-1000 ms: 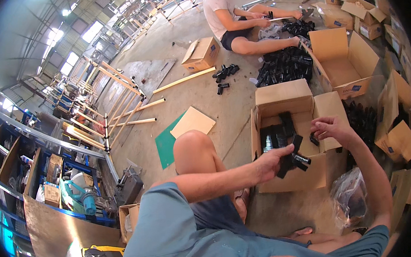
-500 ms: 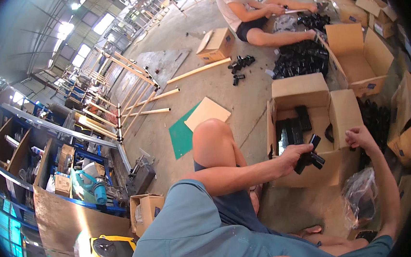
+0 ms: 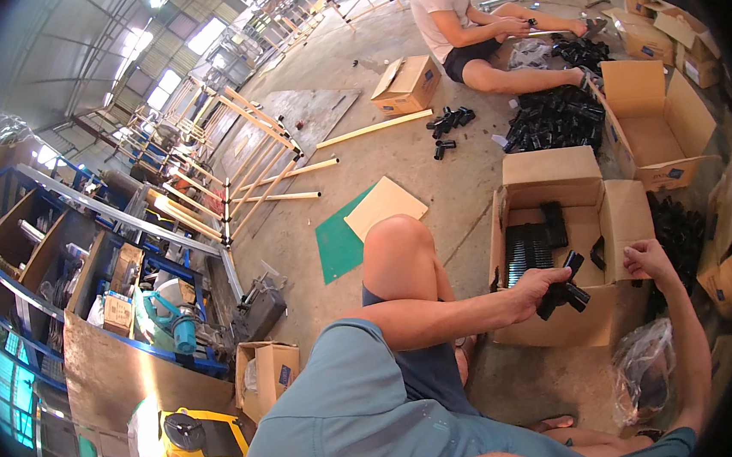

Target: The person sits on the floor and joins black plastic connectors together by hand, then places the assembled units into a cardboard box.

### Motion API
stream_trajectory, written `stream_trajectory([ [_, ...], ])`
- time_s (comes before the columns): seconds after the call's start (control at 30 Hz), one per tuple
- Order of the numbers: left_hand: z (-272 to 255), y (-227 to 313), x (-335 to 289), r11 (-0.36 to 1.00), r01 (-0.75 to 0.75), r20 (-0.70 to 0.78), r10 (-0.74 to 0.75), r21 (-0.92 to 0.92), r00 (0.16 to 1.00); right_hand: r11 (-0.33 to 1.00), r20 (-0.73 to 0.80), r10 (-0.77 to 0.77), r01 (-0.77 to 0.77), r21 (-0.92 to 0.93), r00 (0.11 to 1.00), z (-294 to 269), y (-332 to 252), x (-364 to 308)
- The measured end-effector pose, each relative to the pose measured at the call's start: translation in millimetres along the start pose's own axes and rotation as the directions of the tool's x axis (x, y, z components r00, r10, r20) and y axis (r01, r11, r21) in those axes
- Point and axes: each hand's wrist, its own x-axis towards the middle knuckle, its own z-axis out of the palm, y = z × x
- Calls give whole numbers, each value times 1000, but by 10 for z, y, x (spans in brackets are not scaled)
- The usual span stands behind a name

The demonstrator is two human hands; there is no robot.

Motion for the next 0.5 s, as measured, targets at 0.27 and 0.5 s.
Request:
stream_trajectory([
  [0.27,-66,0,-51,997,-72,34,72,8,997,997,28,-60,61,-41,998,67,92,172],
  [0.5,-26,18,-1,1000,-11,11,11,-17,1000,999,34,-4,5,-37,999,27,40,36],
])
